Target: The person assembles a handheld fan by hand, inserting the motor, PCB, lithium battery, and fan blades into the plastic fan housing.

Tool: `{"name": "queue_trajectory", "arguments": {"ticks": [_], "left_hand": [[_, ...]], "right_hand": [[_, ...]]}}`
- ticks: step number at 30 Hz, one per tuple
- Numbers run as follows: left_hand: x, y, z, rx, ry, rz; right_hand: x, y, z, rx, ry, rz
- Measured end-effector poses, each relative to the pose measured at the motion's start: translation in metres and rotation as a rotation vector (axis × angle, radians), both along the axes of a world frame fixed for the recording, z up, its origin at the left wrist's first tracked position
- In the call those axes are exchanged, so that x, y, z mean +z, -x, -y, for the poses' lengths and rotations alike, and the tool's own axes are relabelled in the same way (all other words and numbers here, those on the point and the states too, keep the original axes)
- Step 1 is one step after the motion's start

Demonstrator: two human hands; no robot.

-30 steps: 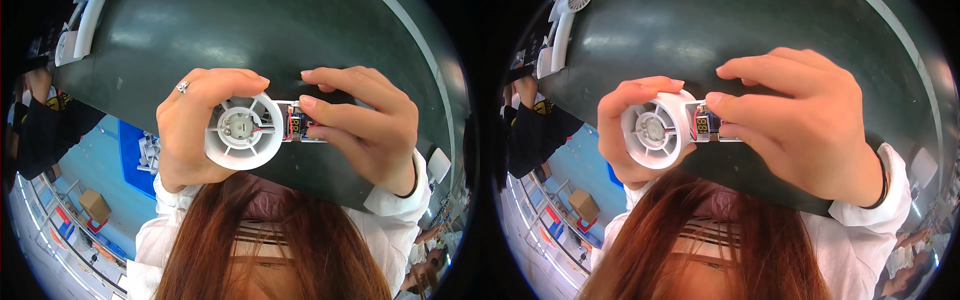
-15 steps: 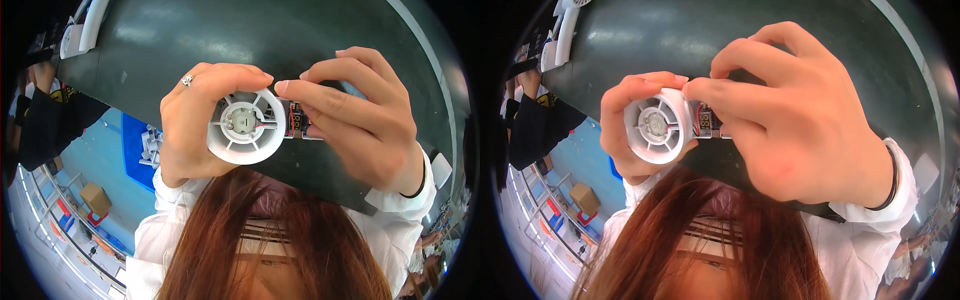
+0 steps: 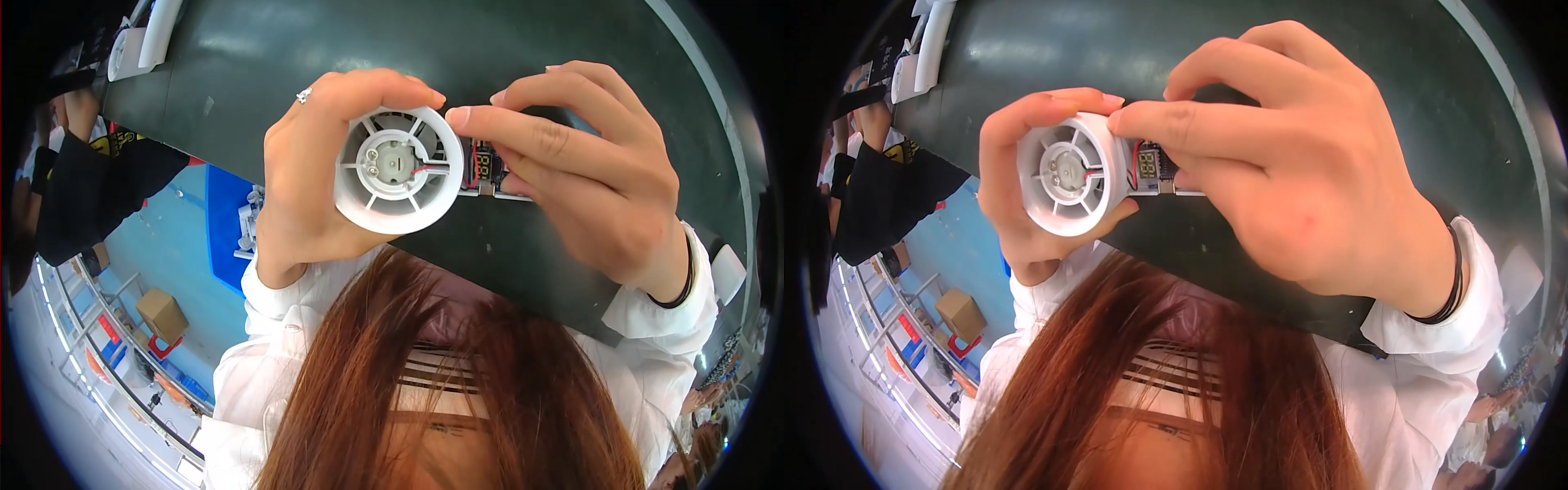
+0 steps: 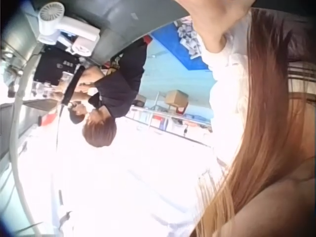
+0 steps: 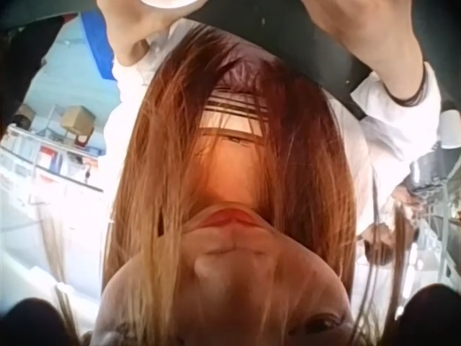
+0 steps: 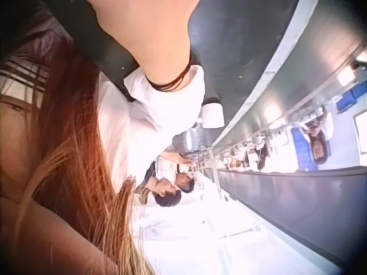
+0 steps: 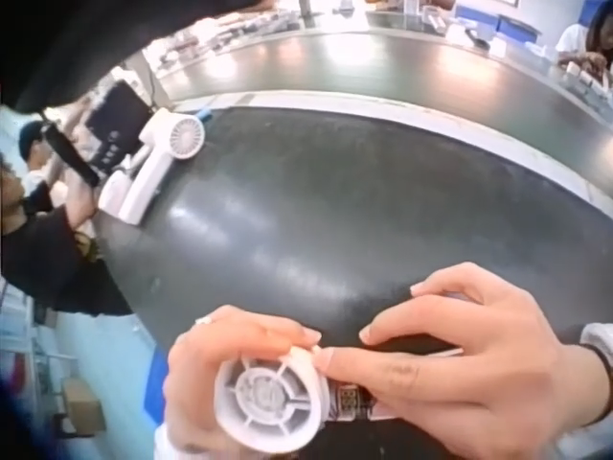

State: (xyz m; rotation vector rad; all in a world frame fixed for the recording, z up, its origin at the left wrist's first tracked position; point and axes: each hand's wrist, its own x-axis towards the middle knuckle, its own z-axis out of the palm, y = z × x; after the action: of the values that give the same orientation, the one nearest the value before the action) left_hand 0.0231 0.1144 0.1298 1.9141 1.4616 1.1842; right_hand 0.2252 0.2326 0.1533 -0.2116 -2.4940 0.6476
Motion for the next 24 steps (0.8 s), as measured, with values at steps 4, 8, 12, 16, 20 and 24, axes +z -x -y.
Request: {"name": "queue_trajectory", "arguments": {"ticks": [4, 8, 12, 16, 20, 24], "left_hand": [[-0.001, -0.001, -0.002, -0.01, -0.011, 0.08], [0.004, -0.006, -0.001, 0.007, -0.012, 0.07], [0.003, -0.007, -0.001, 0.012, 0.012, 0.103], [-0.001, -0.004, -0.001, -0.006, 0.002, 0.1], [-0.001, -0.005, 0.0, 0.002, -0.009, 0.058], [-0.003, -0.004, -0.001, -0.009, -0.025, 0.07]], "right_hand": [[0.013, 0.004, 0.003, 0.023, -0.243, -0.002], [0.012, -0.002, 0.001, 0.011, -0.277, 0.05], [-0.01, -0.011, 0.002, -0.002, -0.088, -0.076], [-0.012, -0.014, 0.001, 0.005, 0.016, -0.027], [-0.011, -0.019, -0.001, 0.011, 0.014, 0.003], [-0.006, -0.022, -0.007, 0.046, 0.11, 0.059]]}}
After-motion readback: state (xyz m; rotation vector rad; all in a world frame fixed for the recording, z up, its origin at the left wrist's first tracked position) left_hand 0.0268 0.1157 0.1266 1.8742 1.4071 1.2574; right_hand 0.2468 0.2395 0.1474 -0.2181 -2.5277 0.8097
